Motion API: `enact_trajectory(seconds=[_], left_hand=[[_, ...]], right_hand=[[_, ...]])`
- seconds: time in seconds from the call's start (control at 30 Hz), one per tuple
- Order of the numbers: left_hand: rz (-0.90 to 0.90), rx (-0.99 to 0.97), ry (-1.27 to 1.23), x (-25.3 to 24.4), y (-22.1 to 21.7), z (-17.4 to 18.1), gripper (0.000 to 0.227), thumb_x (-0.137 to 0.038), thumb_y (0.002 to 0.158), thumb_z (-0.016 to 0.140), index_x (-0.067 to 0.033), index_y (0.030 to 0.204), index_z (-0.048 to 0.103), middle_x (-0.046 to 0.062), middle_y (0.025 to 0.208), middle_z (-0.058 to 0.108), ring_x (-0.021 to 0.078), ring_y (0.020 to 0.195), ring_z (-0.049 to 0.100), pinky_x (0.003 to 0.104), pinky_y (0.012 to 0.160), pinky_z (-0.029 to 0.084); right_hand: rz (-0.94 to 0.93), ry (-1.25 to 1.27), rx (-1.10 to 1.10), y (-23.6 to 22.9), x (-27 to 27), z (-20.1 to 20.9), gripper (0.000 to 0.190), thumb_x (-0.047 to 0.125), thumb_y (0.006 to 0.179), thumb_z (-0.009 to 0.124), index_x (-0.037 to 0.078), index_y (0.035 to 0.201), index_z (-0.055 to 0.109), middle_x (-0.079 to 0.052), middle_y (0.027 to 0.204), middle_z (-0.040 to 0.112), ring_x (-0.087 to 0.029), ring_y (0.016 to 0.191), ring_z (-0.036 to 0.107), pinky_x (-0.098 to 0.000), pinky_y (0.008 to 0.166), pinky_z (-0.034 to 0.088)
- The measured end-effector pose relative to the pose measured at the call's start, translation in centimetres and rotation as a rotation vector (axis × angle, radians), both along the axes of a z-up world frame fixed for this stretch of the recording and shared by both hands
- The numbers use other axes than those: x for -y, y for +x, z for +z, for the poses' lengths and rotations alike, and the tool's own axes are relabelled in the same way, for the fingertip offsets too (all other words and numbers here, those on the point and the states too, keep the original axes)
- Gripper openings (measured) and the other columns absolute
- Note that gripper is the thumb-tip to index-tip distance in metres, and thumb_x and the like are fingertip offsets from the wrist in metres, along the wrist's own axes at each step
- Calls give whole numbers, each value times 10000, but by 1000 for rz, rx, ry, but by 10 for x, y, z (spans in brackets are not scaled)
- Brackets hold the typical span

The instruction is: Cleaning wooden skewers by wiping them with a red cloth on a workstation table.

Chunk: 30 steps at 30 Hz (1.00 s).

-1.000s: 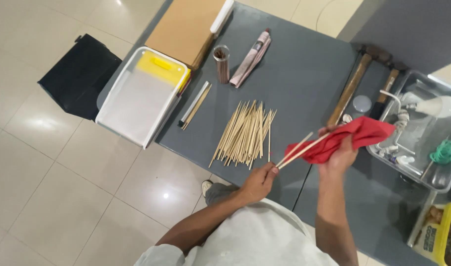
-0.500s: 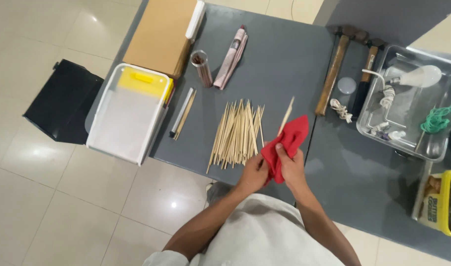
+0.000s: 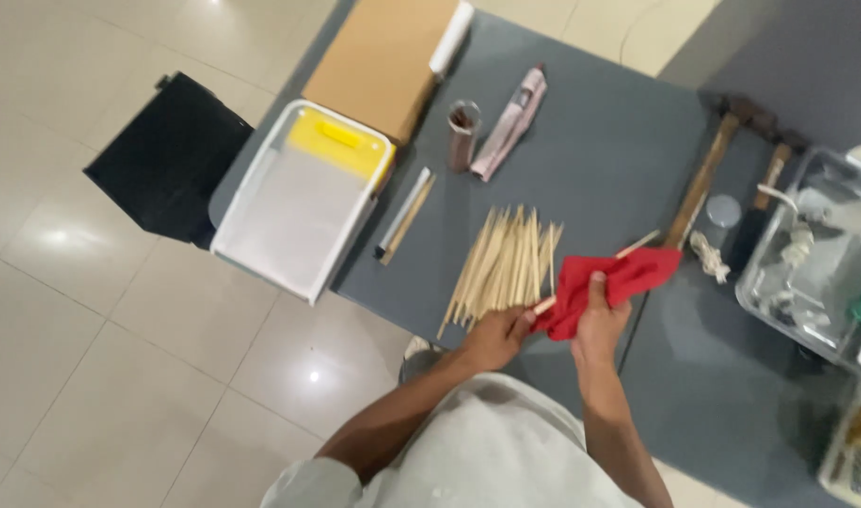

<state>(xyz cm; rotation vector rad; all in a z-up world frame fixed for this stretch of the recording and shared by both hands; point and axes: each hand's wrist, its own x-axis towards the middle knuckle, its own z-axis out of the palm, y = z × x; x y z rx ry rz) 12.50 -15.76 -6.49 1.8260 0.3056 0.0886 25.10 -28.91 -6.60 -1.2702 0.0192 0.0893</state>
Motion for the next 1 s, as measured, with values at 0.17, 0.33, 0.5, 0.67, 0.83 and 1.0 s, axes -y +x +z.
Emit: enact_trajectory(seconds=[0.17, 0.33, 0.5, 0.67, 0.83, 1.0], left_hand=[[-27, -103, 59, -50, -22, -23, 389, -361, 1071, 509, -35, 972, 696, 181, 712, 667, 313, 629, 641, 430, 612, 491], [263, 93, -432, -89, -3, -20, 383, -349, 1048, 670, 26, 975, 678, -24, 787, 606, 70, 729, 524, 292, 629, 461], [249, 217, -658, -119, 24, -23, 337, -336, 1033, 618, -18, 1073, 719, -102, 825, 641, 8, 765, 531, 215, 664, 467], [375, 98, -763, -165, 27, -3, 329, -343, 1030, 602, -52, 1004, 753, -112, 560, 404, 7, 445, 325, 226, 398, 212], [386, 159, -811, -155, 33, -30, 317, -350, 1042, 610, -64, 1029, 746, -108, 585, 416, 5, 469, 351, 233, 421, 243], [105, 253, -417, -124, 8, -95, 303, -289, 1112, 619, -15, 1090, 747, -18, 803, 632, 93, 735, 553, 305, 647, 489]], right_hand=[[-92, 99, -113, 15, -32, 30, 183, 207, 1007, 608, 93, 1150, 609, -63, 981, 703, -231, 810, 701, -390, 725, 611], [271, -237, 67, -10, -56, -8, 209, 198, 1051, 643, 26, 1169, 657, -34, 1027, 689, -131, 918, 647, -312, 808, 551], [521, -584, 151, -59, -99, -17, 277, 270, 1008, 643, 7, 1077, 695, -55, 868, 720, -128, 797, 641, -330, 730, 539], [552, -690, -28, -80, -105, -16, 278, 279, 978, 664, 15, 1047, 718, -62, 796, 715, -146, 732, 640, -346, 683, 535], [488, -675, -13, -110, -98, -37, 281, 271, 977, 675, -2, 1039, 701, -57, 828, 716, -137, 764, 639, -340, 711, 532], [389, -645, -34, -111, -94, -48, 291, 272, 998, 675, -16, 1014, 712, -118, 825, 708, -184, 767, 615, -374, 707, 530]])
